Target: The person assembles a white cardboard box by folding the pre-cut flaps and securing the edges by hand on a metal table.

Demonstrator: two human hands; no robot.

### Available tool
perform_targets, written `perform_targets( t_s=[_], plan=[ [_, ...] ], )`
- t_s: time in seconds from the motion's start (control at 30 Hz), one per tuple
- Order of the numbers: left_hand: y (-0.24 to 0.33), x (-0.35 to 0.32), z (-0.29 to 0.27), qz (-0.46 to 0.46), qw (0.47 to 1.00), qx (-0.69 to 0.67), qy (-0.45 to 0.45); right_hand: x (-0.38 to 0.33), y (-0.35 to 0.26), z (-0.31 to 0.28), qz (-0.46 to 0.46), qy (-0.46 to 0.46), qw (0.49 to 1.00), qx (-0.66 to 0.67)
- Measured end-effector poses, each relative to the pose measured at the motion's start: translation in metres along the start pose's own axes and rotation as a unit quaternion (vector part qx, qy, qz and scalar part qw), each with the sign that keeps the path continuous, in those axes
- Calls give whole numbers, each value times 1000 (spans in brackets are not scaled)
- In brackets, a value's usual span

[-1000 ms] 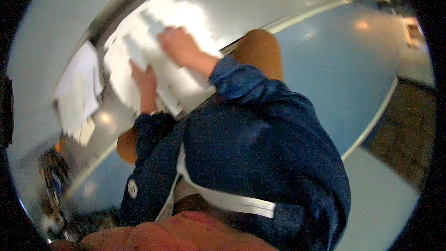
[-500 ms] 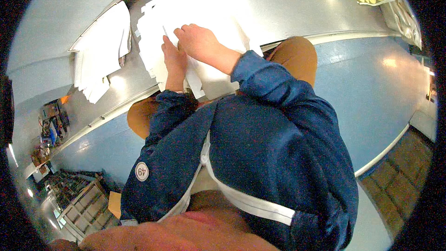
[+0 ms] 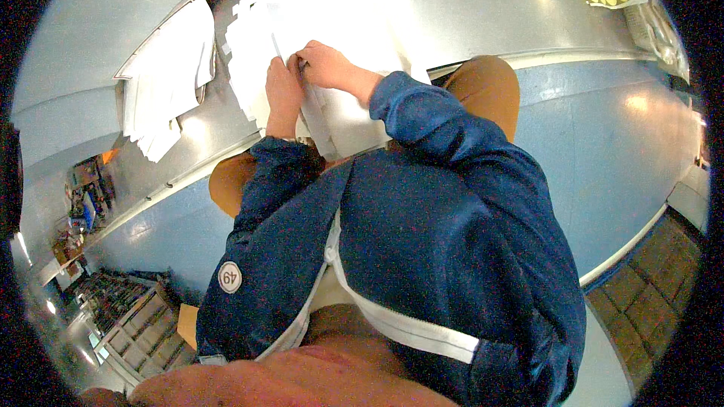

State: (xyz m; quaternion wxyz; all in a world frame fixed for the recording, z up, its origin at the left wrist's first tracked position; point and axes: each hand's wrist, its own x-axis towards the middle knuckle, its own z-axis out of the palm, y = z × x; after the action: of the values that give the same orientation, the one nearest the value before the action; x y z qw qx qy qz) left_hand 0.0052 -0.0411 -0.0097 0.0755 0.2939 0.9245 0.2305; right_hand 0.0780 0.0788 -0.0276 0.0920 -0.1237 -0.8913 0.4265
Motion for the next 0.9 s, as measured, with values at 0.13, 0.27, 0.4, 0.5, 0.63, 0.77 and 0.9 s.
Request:
perform_targets(
  t_s=[0.13,0.27,0.4,0.5,0.63,0.77,0.9],
  plan=[
    [-3,6,-5,-29,999,1,-26,0,-12,-4,92,-13,992,81],
    [1,11,-7,-75,996,-29,-48,-20,-35,-2,1,47,999,22],
    [10,17,0,-87,995,10,-41,-8,-24,-3,78,-20,995,52],
    [3,18,4,-109,993,28,-22,-10,-21,-1,121,24,966,226],
    [12,21,2,-119,991,45,-44,-9,-15,3,143,7,956,256],
    [6,32,-6,-78,990,76,-87,-1,-3,-3,189,-35,910,366],
    [18,31,-4,-77,990,87,-77,-9,3,-1,195,-45,867,455]
  ],
)
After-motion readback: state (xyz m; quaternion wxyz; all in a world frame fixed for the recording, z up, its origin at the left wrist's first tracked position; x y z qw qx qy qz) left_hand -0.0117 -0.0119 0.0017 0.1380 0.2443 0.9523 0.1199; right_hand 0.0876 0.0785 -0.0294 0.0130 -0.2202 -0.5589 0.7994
